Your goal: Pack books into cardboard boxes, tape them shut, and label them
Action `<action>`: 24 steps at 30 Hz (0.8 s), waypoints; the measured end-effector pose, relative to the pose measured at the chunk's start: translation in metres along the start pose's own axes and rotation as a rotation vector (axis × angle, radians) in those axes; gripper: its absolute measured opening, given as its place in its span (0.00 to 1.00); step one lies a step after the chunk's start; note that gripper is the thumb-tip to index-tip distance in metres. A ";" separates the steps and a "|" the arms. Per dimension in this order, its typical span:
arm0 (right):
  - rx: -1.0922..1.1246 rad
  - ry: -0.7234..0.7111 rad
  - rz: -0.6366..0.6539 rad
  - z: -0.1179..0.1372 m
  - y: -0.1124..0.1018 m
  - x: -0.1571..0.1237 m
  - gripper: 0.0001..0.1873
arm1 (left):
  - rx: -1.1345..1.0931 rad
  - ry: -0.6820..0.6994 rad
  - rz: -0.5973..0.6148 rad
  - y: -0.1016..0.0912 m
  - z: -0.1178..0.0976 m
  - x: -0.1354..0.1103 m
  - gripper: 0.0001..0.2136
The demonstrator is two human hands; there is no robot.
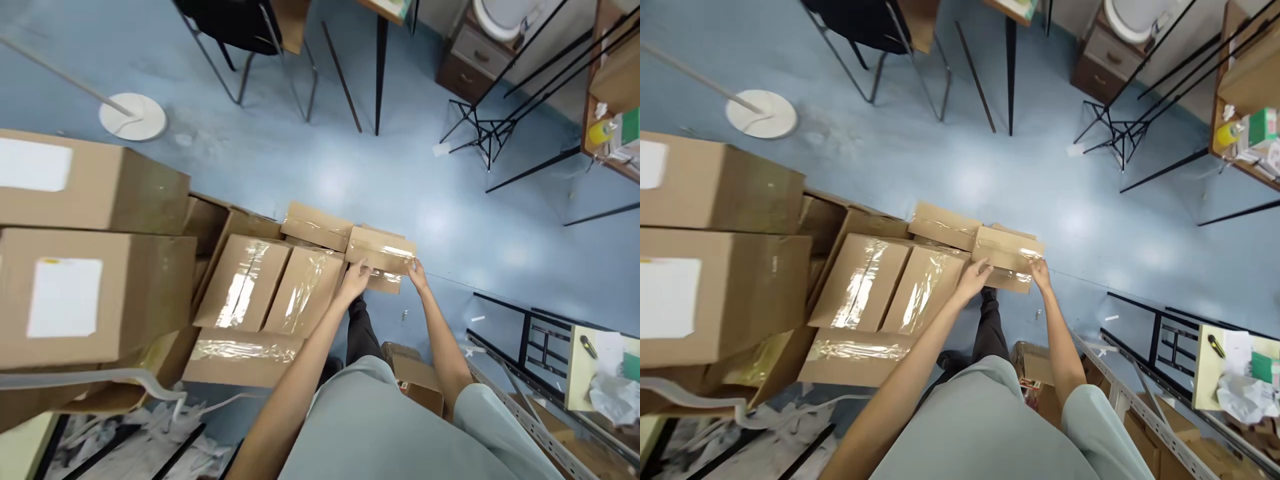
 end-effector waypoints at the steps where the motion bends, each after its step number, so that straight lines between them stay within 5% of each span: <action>1: -0.002 -0.025 0.003 0.009 -0.002 -0.010 0.43 | -0.044 0.030 -0.004 -0.012 0.002 -0.023 0.22; 5: 0.020 -0.196 0.072 0.059 0.003 -0.073 0.53 | -0.251 0.162 -0.057 -0.082 0.022 -0.113 0.21; 8: 0.056 -0.392 0.161 0.103 0.016 -0.149 0.54 | -0.365 0.229 -0.190 -0.153 0.050 -0.177 0.23; 12: 0.093 -0.649 0.300 0.153 0.043 -0.284 0.50 | -0.448 0.248 -0.441 -0.254 0.105 -0.267 0.21; 16: 0.128 -0.802 0.534 0.176 0.090 -0.436 0.46 | -0.517 0.247 -0.678 -0.349 0.173 -0.356 0.19; 20: 0.141 -0.887 0.813 0.186 0.144 -0.577 0.40 | -0.558 0.259 -0.899 -0.429 0.231 -0.439 0.19; 24: 0.105 -1.017 1.005 0.204 0.190 -0.688 0.37 | -0.610 0.283 -1.082 -0.496 0.271 -0.501 0.18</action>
Point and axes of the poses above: each hand's wrist, its own x-axis towards the middle knuckle, its own y-axis out of the palm, z = x × y, the point moved 6 cm from there along x, towards the middle knuckle, and after that the axes turned 12 degrees about -z, right-handed, at the moved point
